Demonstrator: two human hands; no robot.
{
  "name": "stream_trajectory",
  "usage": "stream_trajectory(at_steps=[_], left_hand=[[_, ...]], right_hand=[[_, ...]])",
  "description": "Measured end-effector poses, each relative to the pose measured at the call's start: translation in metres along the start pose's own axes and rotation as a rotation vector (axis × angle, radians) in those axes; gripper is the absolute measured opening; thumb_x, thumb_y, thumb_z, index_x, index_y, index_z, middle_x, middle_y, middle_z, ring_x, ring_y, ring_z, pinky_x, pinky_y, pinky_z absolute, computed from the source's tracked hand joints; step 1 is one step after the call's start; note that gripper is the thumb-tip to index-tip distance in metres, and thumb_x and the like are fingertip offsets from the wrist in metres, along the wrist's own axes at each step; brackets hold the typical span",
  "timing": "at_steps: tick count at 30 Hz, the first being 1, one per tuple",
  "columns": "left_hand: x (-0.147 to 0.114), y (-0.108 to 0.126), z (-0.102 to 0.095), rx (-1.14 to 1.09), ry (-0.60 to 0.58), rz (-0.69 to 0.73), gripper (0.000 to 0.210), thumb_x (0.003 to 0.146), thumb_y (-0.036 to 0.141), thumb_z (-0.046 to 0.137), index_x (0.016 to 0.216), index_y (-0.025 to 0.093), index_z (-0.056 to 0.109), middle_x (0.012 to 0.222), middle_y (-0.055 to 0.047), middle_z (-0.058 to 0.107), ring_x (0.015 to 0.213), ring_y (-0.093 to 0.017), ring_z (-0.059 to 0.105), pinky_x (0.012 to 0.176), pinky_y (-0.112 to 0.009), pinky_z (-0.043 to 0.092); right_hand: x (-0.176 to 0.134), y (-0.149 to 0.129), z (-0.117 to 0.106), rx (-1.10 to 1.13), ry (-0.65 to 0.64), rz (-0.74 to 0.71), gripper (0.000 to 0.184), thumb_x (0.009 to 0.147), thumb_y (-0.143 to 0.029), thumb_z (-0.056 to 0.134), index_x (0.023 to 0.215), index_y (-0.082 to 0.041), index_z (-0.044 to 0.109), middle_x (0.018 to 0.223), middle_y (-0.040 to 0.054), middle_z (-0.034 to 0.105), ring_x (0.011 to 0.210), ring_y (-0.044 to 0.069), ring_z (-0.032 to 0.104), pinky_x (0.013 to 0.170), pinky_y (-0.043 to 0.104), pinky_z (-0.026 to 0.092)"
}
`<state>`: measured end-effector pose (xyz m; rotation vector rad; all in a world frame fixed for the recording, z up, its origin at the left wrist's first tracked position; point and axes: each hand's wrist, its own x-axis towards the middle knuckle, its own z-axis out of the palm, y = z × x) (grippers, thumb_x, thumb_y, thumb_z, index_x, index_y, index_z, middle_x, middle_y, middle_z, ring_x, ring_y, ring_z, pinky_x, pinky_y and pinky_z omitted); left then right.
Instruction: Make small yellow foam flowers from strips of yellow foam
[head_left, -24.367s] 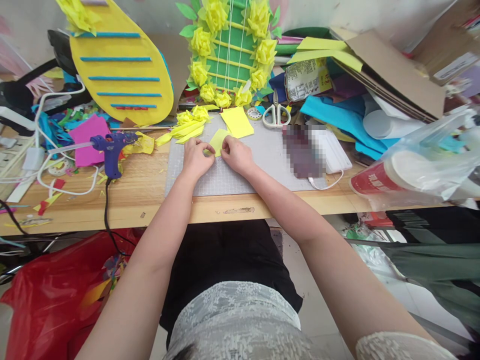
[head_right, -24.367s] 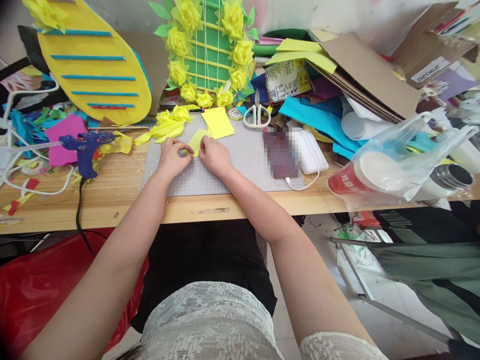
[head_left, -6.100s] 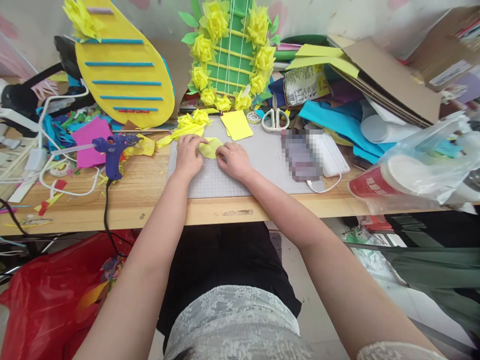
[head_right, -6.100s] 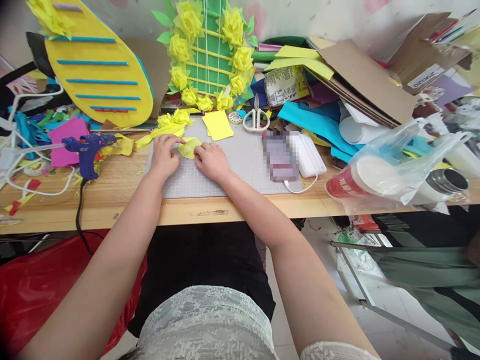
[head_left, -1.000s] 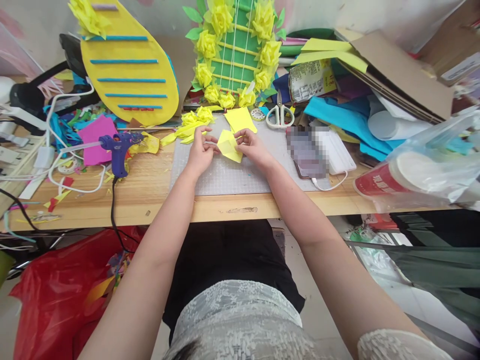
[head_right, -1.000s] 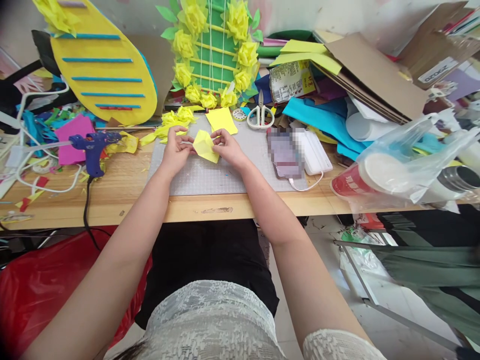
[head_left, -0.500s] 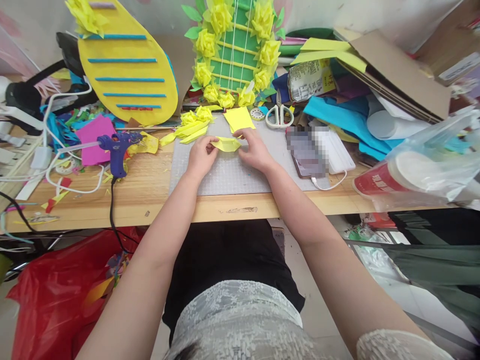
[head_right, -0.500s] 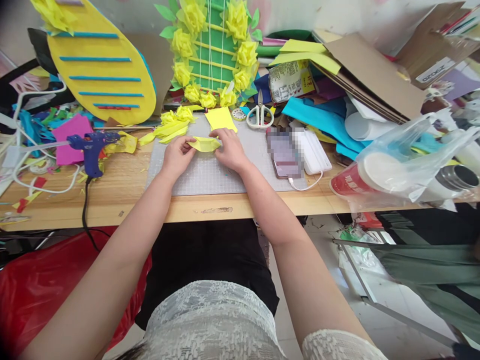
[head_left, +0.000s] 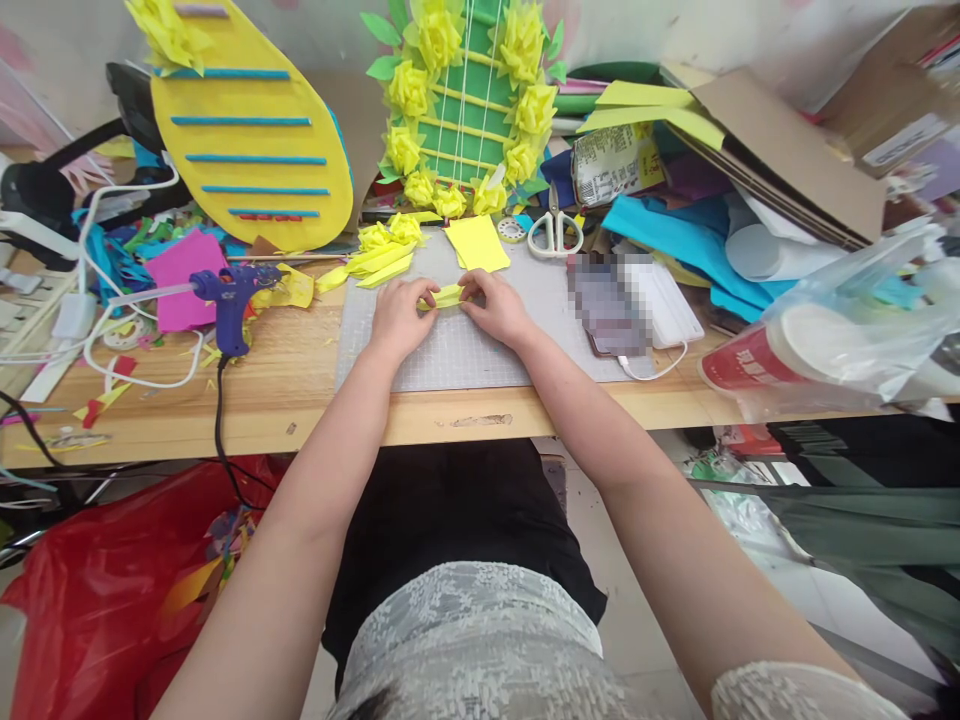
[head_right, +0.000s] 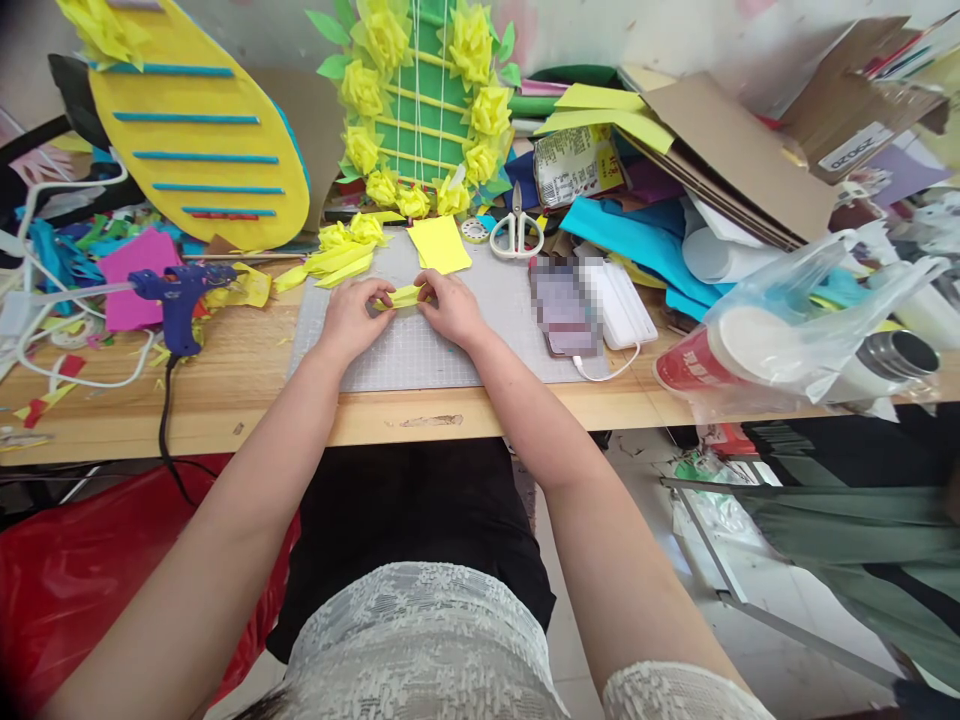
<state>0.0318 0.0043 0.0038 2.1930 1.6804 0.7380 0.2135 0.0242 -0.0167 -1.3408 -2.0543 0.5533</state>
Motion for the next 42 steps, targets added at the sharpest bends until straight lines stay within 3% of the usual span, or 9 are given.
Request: stream_trajectory(at_steps=[5, 12, 26, 35, 42], left_hand=[[-0.001, 0.001, -0.001, -0.007, 0.02, -0.069, 0.023, 0.079, 0.021, 0.061, 0.101, 0.023, 0.067, 0.092, -0.003, 0.074, 0.1, -0.024, 0.059, 0.096, -0.038, 0.042], [0.002, 0.006, 0.007, 0.009, 0.076, -0.176, 0.02, 0.082, 0.023, 0.06, 0.1, 0.021, 0.067, 0.091, -0.004, 0.074, 0.099, -0.024, 0.06, 0.092, -0.038, 0.042], [0.003, 0.014, 0.011, 0.111, 0.095, -0.176, 0.031, 0.081, 0.017, 0.058, 0.112, 0.02, 0.058, 0.091, -0.005, 0.071, 0.106, -0.026, 0.057, 0.098, -0.041, 0.038], [0.003, 0.016, 0.01, 0.091, 0.098, -0.183, 0.027, 0.08, 0.014, 0.054, 0.105, 0.022, 0.058, 0.087, -0.006, 0.068, 0.107, -0.028, 0.054, 0.099, -0.042, 0.036], [0.001, 0.018, 0.009, 0.131, 0.07, -0.166, 0.017, 0.081, 0.016, 0.054, 0.095, 0.022, 0.061, 0.09, -0.007, 0.066, 0.105, -0.028, 0.053, 0.096, -0.043, 0.038]], right_hand=[[0.002, -0.001, 0.001, 0.1, 0.035, 0.095, 0.022, 0.077, -0.02, 0.057, 0.098, -0.02, 0.057, 0.09, 0.0028, 0.07, 0.09, 0.019, 0.061, 0.087, 0.036, 0.046], [0.005, -0.007, 0.012, 0.016, 0.088, 0.156, 0.022, 0.078, -0.019, 0.055, 0.1, -0.022, 0.056, 0.086, 0.0016, 0.068, 0.09, 0.02, 0.059, 0.085, 0.036, 0.045], [0.006, -0.016, 0.015, -0.097, 0.102, 0.168, 0.021, 0.078, -0.014, 0.05, 0.098, -0.02, 0.054, 0.087, 0.0049, 0.067, 0.089, 0.022, 0.055, 0.084, 0.037, 0.042], [0.004, -0.023, 0.012, -0.163, 0.054, 0.198, 0.013, 0.082, -0.016, 0.049, 0.094, -0.02, 0.054, 0.092, 0.008, 0.064, 0.096, 0.025, 0.056, 0.088, 0.04, 0.043], [0.005, -0.017, 0.017, -0.163, 0.089, 0.152, 0.013, 0.082, -0.016, 0.047, 0.092, -0.02, 0.056, 0.09, 0.0076, 0.065, 0.092, 0.024, 0.054, 0.086, 0.04, 0.043]])
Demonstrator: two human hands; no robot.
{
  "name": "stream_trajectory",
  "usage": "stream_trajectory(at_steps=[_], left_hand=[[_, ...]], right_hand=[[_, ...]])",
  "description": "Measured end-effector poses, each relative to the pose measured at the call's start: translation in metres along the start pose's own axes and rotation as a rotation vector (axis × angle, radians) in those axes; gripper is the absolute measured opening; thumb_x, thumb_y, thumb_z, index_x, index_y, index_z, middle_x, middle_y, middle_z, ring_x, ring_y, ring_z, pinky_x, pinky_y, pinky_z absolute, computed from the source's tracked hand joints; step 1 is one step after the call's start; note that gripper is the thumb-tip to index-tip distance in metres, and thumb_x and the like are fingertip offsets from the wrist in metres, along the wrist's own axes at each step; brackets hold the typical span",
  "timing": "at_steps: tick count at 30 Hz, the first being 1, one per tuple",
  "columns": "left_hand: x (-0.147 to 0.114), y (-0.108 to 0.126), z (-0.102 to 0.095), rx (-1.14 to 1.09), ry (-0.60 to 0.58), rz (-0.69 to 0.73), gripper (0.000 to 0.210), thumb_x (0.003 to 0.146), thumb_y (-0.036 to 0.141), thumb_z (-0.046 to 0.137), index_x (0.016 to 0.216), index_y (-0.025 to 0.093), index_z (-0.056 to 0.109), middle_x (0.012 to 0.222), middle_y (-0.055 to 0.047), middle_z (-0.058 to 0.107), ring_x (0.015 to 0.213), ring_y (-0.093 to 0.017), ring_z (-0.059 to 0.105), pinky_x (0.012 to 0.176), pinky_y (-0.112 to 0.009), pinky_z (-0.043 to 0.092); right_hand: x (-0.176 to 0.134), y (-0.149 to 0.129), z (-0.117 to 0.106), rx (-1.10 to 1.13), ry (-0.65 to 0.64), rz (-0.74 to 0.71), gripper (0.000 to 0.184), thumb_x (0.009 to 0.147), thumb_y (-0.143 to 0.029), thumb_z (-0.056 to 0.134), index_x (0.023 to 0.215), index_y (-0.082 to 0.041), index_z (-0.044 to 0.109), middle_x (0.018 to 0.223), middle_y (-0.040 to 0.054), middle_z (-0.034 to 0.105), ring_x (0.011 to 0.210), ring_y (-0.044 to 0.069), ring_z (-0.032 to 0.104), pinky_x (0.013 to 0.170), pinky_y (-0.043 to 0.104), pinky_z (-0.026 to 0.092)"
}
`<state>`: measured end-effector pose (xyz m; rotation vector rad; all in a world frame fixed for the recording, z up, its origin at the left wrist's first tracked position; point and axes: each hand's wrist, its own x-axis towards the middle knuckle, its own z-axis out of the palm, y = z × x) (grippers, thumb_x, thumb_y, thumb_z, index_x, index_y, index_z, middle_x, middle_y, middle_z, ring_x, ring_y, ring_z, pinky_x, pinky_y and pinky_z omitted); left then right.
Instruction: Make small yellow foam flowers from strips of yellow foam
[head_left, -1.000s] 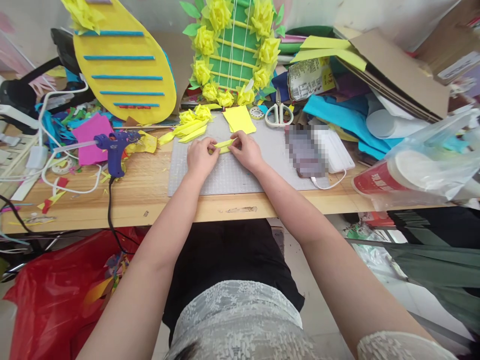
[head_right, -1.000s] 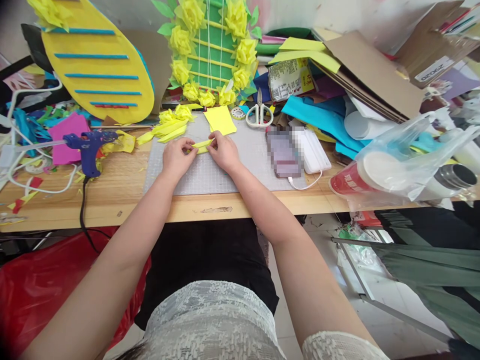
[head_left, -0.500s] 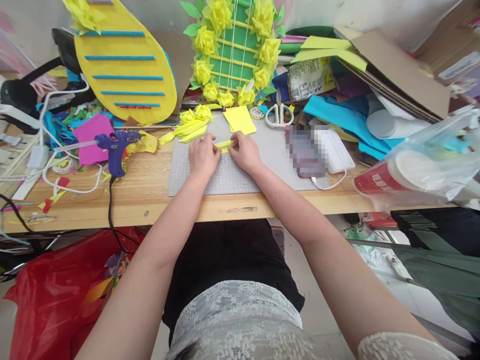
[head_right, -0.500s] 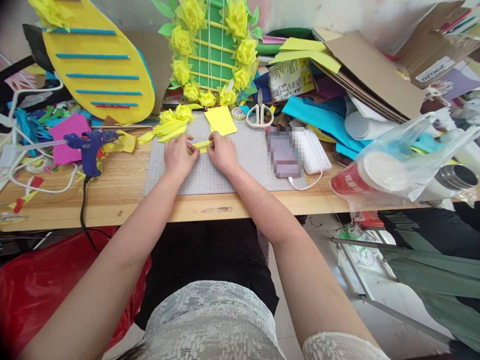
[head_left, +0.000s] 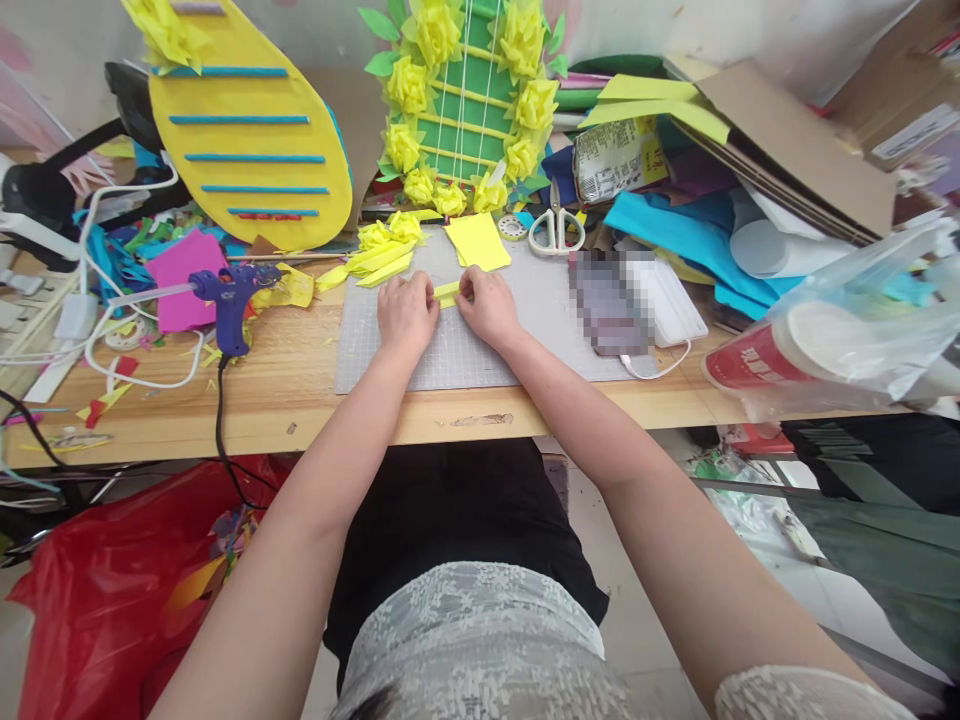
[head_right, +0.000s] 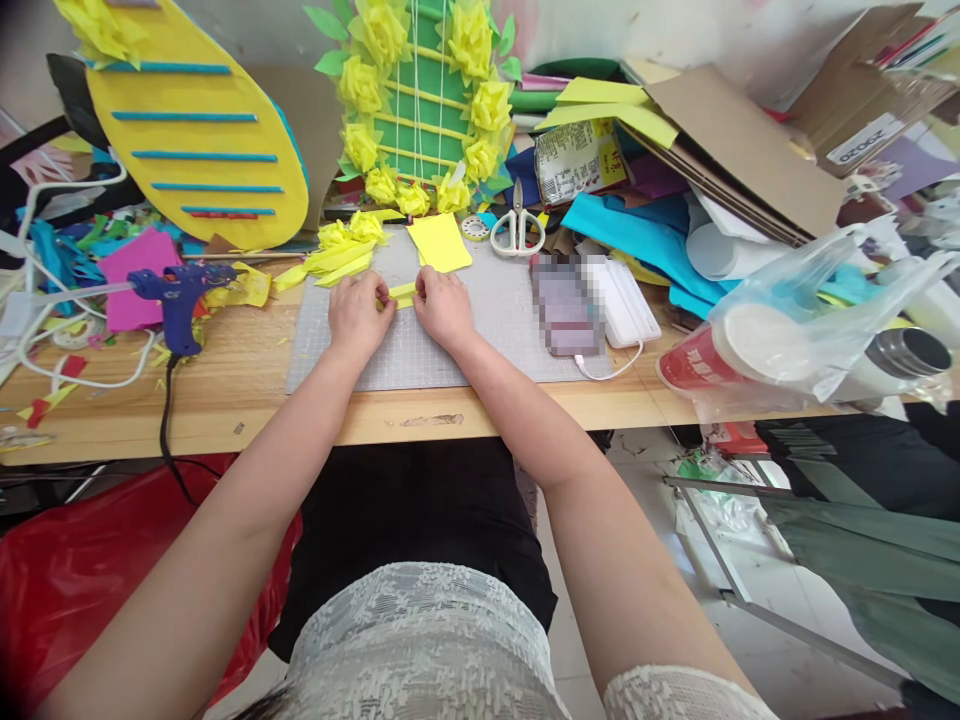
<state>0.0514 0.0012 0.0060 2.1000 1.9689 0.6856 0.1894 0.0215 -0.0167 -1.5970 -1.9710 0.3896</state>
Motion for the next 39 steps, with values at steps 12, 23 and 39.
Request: stream_trajectory(at_steps=[12, 23, 39], left_hand=[[-0.001, -0.004, 0.004, 0.017, -0.011, 0.123, 0.02, 0.082, 0.018, 0.053, 0.085, 0.026, 0.071, 0.103, -0.01, 0.061, 0.114, -0.032, 0.046, 0.1, -0.049, 0.033], [0.004, -0.003, 0.012, -0.03, 0.03, 0.036, 0.009, 0.079, 0.03, 0.061, 0.077, 0.025, 0.069, 0.104, -0.01, 0.059, 0.115, -0.033, 0.044, 0.104, -0.051, 0.029], [0.004, -0.009, 0.009, -0.061, -0.029, -0.031, 0.03, 0.074, 0.011, 0.052, 0.081, 0.031, 0.074, 0.101, -0.006, 0.057, 0.114, -0.03, 0.046, 0.103, -0.048, 0.032]], right_hand=[[-0.006, -0.009, -0.001, -0.195, -0.04, -0.034, 0.022, 0.089, -0.017, 0.041, 0.1, -0.017, 0.059, 0.105, 0.0137, 0.063, 0.102, 0.028, 0.052, 0.087, 0.041, 0.039], [-0.005, -0.009, 0.001, -0.217, -0.01, -0.058, 0.019, 0.088, -0.019, 0.045, 0.097, -0.016, 0.062, 0.105, 0.015, 0.064, 0.103, 0.029, 0.052, 0.088, 0.043, 0.041], [-0.003, -0.001, 0.002, -0.138, -0.013, -0.022, 0.031, 0.081, -0.004, 0.035, 0.101, -0.016, 0.055, 0.105, 0.0137, 0.06, 0.097, 0.026, 0.051, 0.086, 0.039, 0.039]])
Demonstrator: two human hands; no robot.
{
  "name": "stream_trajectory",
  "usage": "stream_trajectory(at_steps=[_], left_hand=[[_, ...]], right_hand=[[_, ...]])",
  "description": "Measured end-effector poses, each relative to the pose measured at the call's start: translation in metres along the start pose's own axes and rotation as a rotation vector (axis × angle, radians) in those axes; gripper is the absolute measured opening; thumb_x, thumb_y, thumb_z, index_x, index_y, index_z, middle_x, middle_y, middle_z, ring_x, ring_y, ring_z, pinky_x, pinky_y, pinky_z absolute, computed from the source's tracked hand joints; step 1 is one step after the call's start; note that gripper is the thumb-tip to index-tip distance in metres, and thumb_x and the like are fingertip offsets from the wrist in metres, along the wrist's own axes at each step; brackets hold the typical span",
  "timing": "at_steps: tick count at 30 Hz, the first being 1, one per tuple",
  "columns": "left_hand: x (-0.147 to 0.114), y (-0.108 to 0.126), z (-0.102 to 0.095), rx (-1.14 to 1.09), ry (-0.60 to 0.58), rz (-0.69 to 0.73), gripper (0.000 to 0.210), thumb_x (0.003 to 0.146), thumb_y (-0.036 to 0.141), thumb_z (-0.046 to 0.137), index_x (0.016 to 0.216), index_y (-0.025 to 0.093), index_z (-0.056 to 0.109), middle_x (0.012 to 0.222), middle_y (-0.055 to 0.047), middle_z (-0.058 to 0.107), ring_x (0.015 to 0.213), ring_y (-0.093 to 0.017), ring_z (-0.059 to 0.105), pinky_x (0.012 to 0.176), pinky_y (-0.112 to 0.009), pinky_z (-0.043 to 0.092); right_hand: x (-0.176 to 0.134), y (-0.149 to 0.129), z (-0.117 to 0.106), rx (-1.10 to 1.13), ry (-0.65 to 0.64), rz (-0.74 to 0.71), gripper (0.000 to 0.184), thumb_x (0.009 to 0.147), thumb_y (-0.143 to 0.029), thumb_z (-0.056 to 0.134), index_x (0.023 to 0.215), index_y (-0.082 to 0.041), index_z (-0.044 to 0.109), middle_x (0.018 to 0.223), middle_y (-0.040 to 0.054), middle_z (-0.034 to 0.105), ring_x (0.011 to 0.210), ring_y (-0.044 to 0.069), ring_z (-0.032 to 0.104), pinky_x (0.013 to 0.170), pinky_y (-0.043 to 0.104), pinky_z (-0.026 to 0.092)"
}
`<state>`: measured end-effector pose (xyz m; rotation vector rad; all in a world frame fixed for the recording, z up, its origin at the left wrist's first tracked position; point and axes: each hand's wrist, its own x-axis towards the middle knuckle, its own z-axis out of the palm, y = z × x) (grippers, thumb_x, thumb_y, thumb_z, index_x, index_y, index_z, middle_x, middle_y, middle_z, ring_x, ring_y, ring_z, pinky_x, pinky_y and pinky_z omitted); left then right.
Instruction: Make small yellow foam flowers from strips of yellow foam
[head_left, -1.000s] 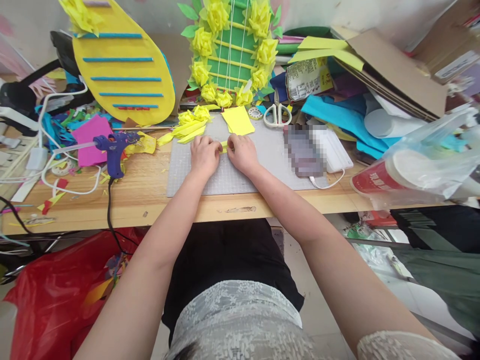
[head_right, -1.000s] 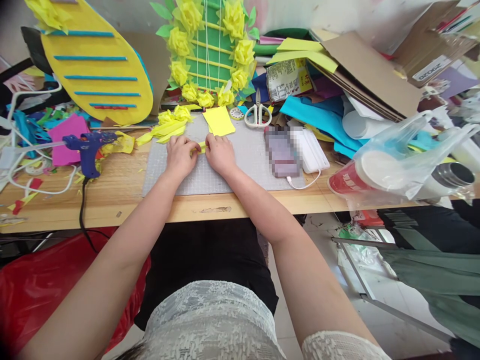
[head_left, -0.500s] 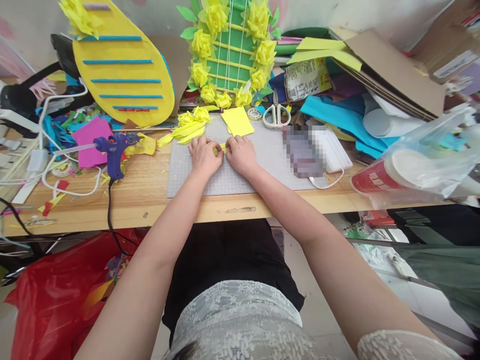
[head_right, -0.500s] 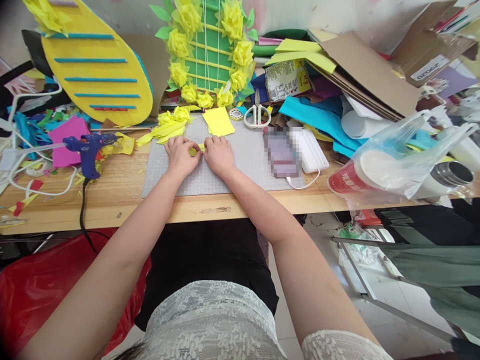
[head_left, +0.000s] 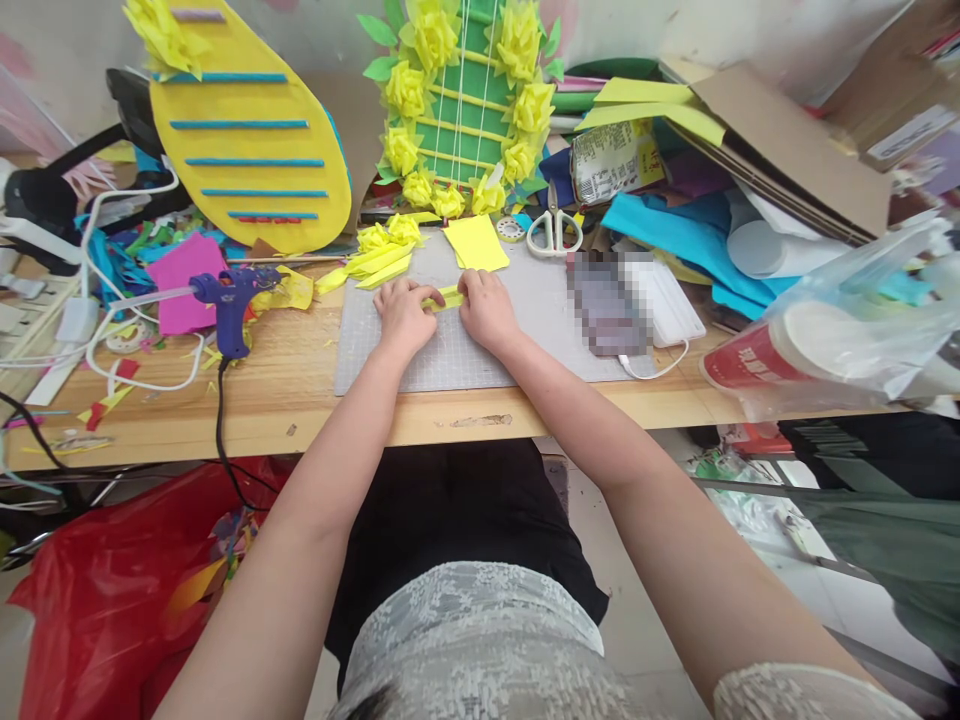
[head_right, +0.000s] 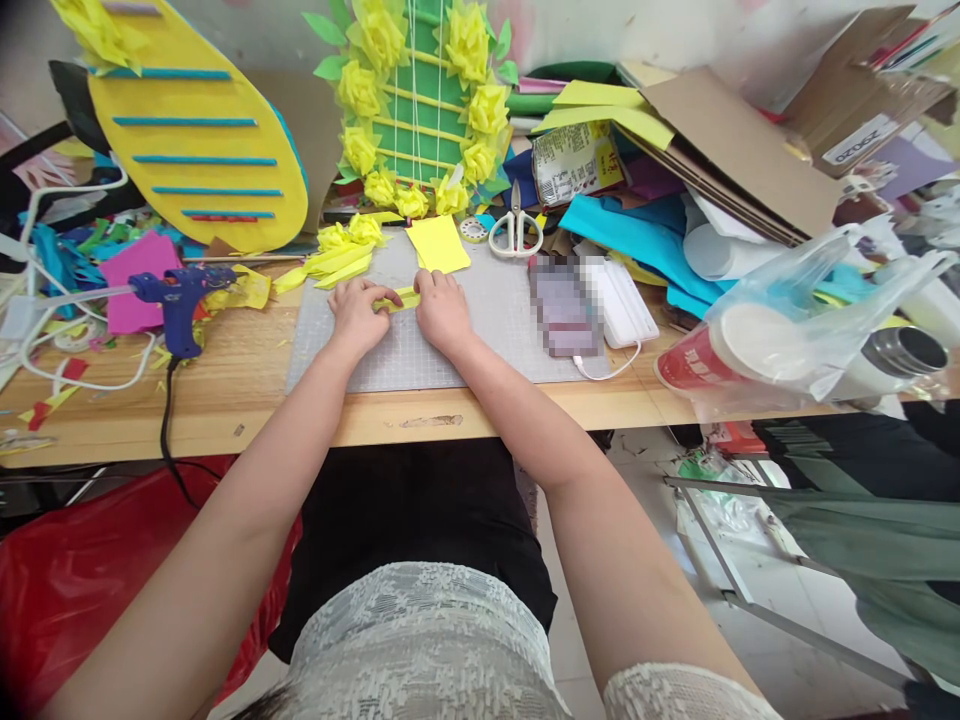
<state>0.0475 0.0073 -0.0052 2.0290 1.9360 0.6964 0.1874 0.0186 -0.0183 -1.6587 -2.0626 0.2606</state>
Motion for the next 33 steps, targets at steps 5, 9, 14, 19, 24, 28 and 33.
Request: stream_trajectory(at_steps=[5, 9, 14, 19, 24, 28, 33], left_hand=[[-0.0001, -0.0016, -0.0032, -0.015, -0.021, 0.0, 0.033, 0.073, 0.008, 0.052, 0.08, 0.031, 0.075, 0.103, -0.006, 0.058, 0.116, -0.03, 0.047, 0.104, -0.049, 0.031], [0.0006, -0.0031, -0.0037, -0.03, -0.034, -0.008, 0.035, 0.073, 0.006, 0.052, 0.08, 0.031, 0.075, 0.104, -0.006, 0.058, 0.116, -0.03, 0.047, 0.104, -0.048, 0.031], [0.0011, -0.002, -0.0045, -0.067, -0.034, -0.015, 0.033, 0.072, 0.005, 0.054, 0.077, 0.031, 0.074, 0.103, -0.005, 0.06, 0.115, -0.029, 0.047, 0.103, -0.046, 0.033], [0.0033, 0.0014, -0.0079, -0.087, 0.004, -0.052, 0.025, 0.076, 0.011, 0.054, 0.083, 0.025, 0.073, 0.104, -0.005, 0.064, 0.115, -0.026, 0.051, 0.103, -0.041, 0.034], [0.0081, -0.001, -0.0054, -0.04, 0.087, -0.099, 0.021, 0.083, 0.029, 0.057, 0.098, 0.024, 0.069, 0.107, -0.008, 0.064, 0.113, -0.029, 0.052, 0.101, -0.043, 0.034], [0.0085, -0.0025, -0.003, -0.014, 0.05, -0.077, 0.016, 0.078, 0.034, 0.065, 0.091, 0.024, 0.067, 0.112, -0.009, 0.061, 0.118, -0.032, 0.048, 0.104, -0.046, 0.032], [0.009, -0.0046, -0.0045, -0.096, 0.02, -0.038, 0.019, 0.072, 0.024, 0.068, 0.09, 0.022, 0.061, 0.107, -0.005, 0.065, 0.112, -0.026, 0.054, 0.102, -0.042, 0.032]], right_hand=[[-0.0004, -0.0004, -0.0013, 0.002, -0.011, 0.013, 0.031, 0.082, -0.003, 0.033, 0.098, -0.017, 0.056, 0.104, 0.0133, 0.06, 0.096, 0.025, 0.051, 0.086, 0.038, 0.04], [0.0001, 0.0001, -0.0031, 0.018, -0.016, 0.014, 0.032, 0.08, -0.002, 0.033, 0.097, -0.017, 0.056, 0.102, 0.0131, 0.06, 0.095, 0.025, 0.051, 0.086, 0.038, 0.04], [0.0003, 0.0032, -0.0059, 0.095, 0.016, -0.002, 0.03, 0.076, -0.005, 0.039, 0.097, -0.018, 0.056, 0.101, 0.0116, 0.06, 0.097, 0.025, 0.05, 0.088, 0.037, 0.041], [0.0011, 0.0049, -0.0036, 0.07, 0.08, -0.039, 0.028, 0.08, -0.013, 0.045, 0.104, -0.018, 0.058, 0.11, 0.0122, 0.058, 0.104, 0.026, 0.048, 0.093, 0.04, 0.04], [0.0029, 0.0064, -0.0007, 0.073, 0.032, -0.039, 0.037, 0.081, -0.013, 0.046, 0.115, -0.017, 0.059, 0.117, 0.0127, 0.06, 0.111, 0.027, 0.05, 0.099, 0.041, 0.04], [0.0033, 0.0065, -0.0017, 0.111, 0.019, -0.031, 0.04, 0.081, -0.013, 0.046, 0.118, -0.016, 0.059, 0.119, 0.0123, 0.064, 0.113, 0.028, 0.052, 0.1, 0.042, 0.04], [0.004, 0.0081, -0.0025, 0.164, 0.01, -0.018, 0.043, 0.078, -0.014, 0.049, 0.12, -0.016, 0.059, 0.117, 0.0113, 0.065, 0.112, 0.028, 0.053, 0.098, 0.043, 0.042]])
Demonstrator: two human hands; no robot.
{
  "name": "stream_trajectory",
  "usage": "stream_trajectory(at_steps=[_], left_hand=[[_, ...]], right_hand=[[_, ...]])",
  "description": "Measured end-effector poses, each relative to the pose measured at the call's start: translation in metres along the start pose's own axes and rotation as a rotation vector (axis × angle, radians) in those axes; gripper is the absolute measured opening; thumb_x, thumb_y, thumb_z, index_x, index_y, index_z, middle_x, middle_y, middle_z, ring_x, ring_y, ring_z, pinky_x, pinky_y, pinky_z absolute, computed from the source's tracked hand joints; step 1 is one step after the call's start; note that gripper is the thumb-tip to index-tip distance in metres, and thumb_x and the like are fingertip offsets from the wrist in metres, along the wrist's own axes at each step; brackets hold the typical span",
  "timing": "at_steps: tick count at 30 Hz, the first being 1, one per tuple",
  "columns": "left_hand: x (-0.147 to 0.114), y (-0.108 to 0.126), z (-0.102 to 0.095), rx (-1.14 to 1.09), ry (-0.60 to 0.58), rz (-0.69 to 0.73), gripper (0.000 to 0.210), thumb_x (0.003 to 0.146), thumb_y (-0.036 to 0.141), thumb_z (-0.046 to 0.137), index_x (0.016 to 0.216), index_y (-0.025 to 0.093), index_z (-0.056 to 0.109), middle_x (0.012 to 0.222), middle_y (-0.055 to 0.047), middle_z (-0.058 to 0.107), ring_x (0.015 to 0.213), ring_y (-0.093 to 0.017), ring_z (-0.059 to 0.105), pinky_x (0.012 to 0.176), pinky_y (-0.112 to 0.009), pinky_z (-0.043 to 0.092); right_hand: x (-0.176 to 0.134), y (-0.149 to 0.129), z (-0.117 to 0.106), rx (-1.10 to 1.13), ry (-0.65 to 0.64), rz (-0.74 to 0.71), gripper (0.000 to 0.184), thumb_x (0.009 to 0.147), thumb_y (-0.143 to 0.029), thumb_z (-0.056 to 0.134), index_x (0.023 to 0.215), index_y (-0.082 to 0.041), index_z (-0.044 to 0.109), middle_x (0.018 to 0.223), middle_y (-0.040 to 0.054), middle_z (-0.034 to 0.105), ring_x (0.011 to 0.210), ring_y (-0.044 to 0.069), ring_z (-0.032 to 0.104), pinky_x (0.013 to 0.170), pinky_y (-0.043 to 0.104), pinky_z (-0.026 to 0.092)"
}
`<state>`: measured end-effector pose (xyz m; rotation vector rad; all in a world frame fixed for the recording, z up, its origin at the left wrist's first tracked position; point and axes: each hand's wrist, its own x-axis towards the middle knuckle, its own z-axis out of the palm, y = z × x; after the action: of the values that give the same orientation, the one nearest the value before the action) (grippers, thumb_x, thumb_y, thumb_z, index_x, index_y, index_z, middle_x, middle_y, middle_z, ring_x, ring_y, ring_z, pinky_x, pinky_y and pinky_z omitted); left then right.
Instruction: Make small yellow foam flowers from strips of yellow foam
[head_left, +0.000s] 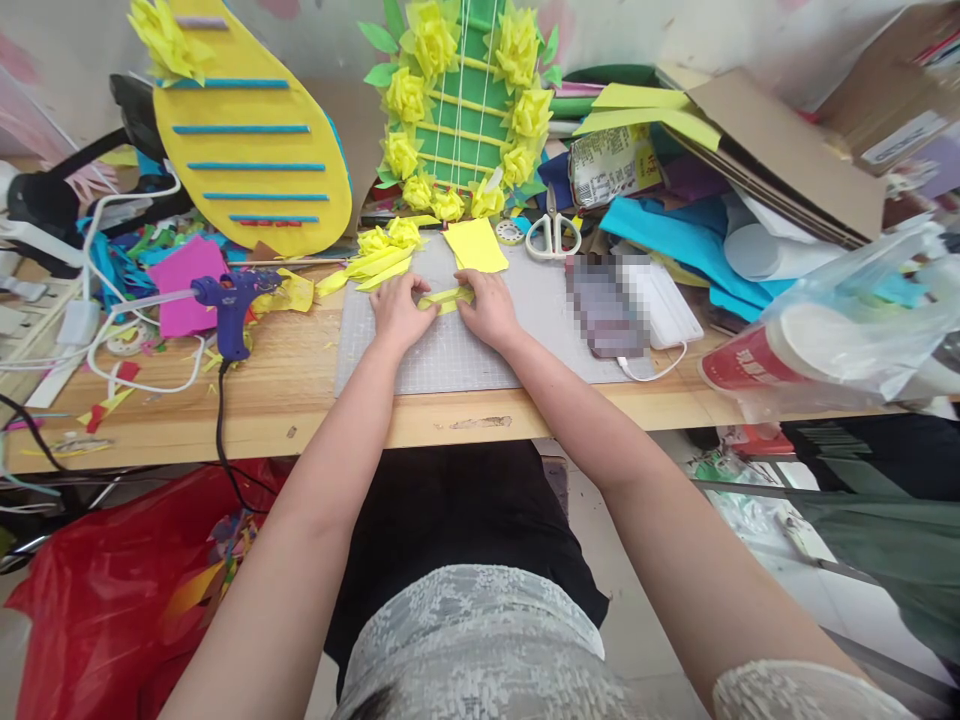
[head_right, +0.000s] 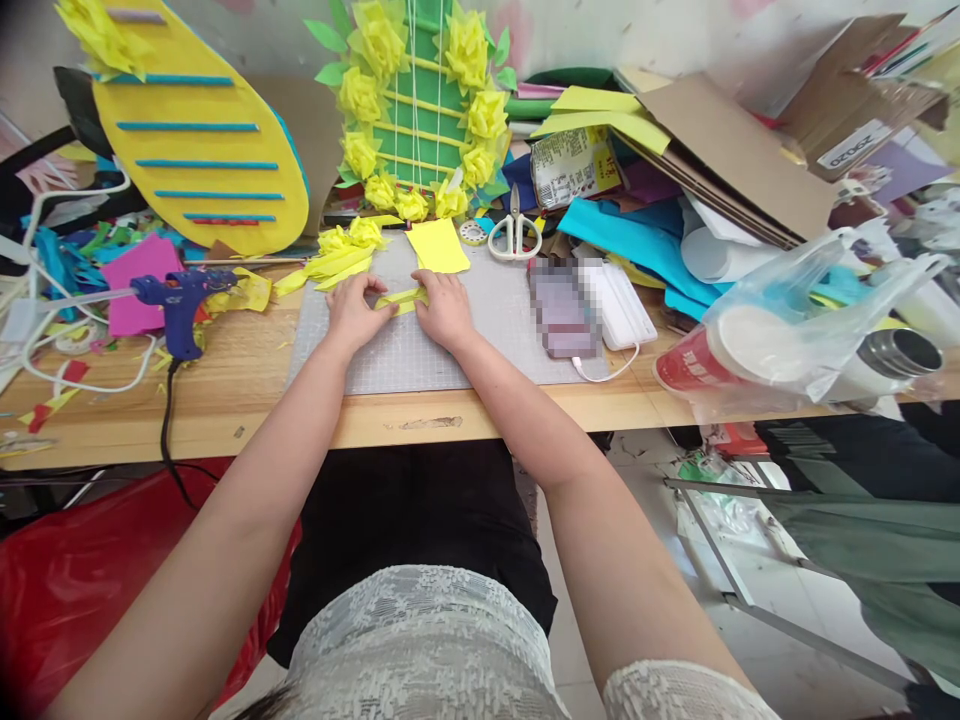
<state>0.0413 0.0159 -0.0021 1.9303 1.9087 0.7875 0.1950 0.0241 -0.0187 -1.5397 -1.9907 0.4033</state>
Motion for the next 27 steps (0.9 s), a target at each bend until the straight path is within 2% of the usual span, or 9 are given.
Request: stream_trajectory(at_steps=[7, 11, 15, 20, 23, 27], left_hand=[[0.002, -0.003, 0.001, -0.115, -0.03, 0.051, 0.018, 0.069, 0.014, 0.067, 0.081, 0.021, 0.056, 0.09, 0.001, 0.068, 0.091, -0.018, 0.06, 0.098, -0.039, 0.032], [0.001, -0.002, 0.001, -0.132, -0.023, 0.09, 0.019, 0.067, 0.011, 0.066, 0.078, 0.021, 0.054, 0.089, 0.0, 0.068, 0.094, -0.019, 0.06, 0.097, -0.039, 0.033], [0.002, -0.003, 0.002, -0.159, -0.031, 0.134, 0.021, 0.066, 0.009, 0.063, 0.08, 0.021, 0.054, 0.088, -0.001, 0.066, 0.091, -0.019, 0.059, 0.096, -0.039, 0.036], [0.003, -0.008, 0.006, -0.22, 0.044, 0.18, 0.039, 0.062, 0.007, 0.063, 0.099, 0.02, 0.058, 0.097, -0.003, 0.064, 0.089, -0.019, 0.058, 0.092, -0.037, 0.041], [0.002, -0.008, 0.006, -0.176, 0.007, 0.164, 0.037, 0.065, 0.01, 0.065, 0.101, 0.021, 0.062, 0.099, -0.004, 0.067, 0.089, -0.021, 0.058, 0.094, -0.04, 0.04], [0.003, -0.009, 0.005, -0.135, -0.042, 0.174, 0.03, 0.068, 0.013, 0.067, 0.097, 0.021, 0.067, 0.091, -0.004, 0.069, 0.092, -0.023, 0.059, 0.096, -0.044, 0.039]], right_hand=[[0.003, 0.006, 0.002, 0.077, 0.014, -0.017, 0.034, 0.079, -0.019, 0.053, 0.111, -0.018, 0.062, 0.108, 0.0096, 0.065, 0.107, 0.026, 0.055, 0.098, 0.043, 0.042], [0.005, 0.007, 0.004, 0.062, 0.015, 0.004, 0.025, 0.087, -0.025, 0.05, 0.106, -0.018, 0.065, 0.111, 0.011, 0.063, 0.111, 0.026, 0.052, 0.102, 0.045, 0.039], [0.004, 0.003, 0.004, 0.004, -0.01, 0.021, 0.023, 0.083, -0.019, 0.054, 0.102, -0.017, 0.066, 0.116, 0.0123, 0.061, 0.115, 0.028, 0.049, 0.103, 0.045, 0.037], [0.0, -0.003, -0.002, 0.024, -0.049, 0.004, 0.018, 0.081, -0.017, 0.051, 0.094, -0.018, 0.063, 0.104, 0.0107, 0.064, 0.107, 0.027, 0.052, 0.095, 0.043, 0.041], [0.0, -0.003, -0.004, 0.061, -0.062, -0.03, 0.019, 0.078, -0.015, 0.051, 0.094, -0.019, 0.061, 0.101, 0.009, 0.065, 0.103, 0.026, 0.053, 0.092, 0.042, 0.041], [0.0, 0.002, -0.005, 0.141, -0.038, -0.079, 0.026, 0.074, -0.012, 0.051, 0.097, -0.019, 0.059, 0.098, 0.0067, 0.065, 0.099, 0.024, 0.054, 0.092, 0.04, 0.041]])
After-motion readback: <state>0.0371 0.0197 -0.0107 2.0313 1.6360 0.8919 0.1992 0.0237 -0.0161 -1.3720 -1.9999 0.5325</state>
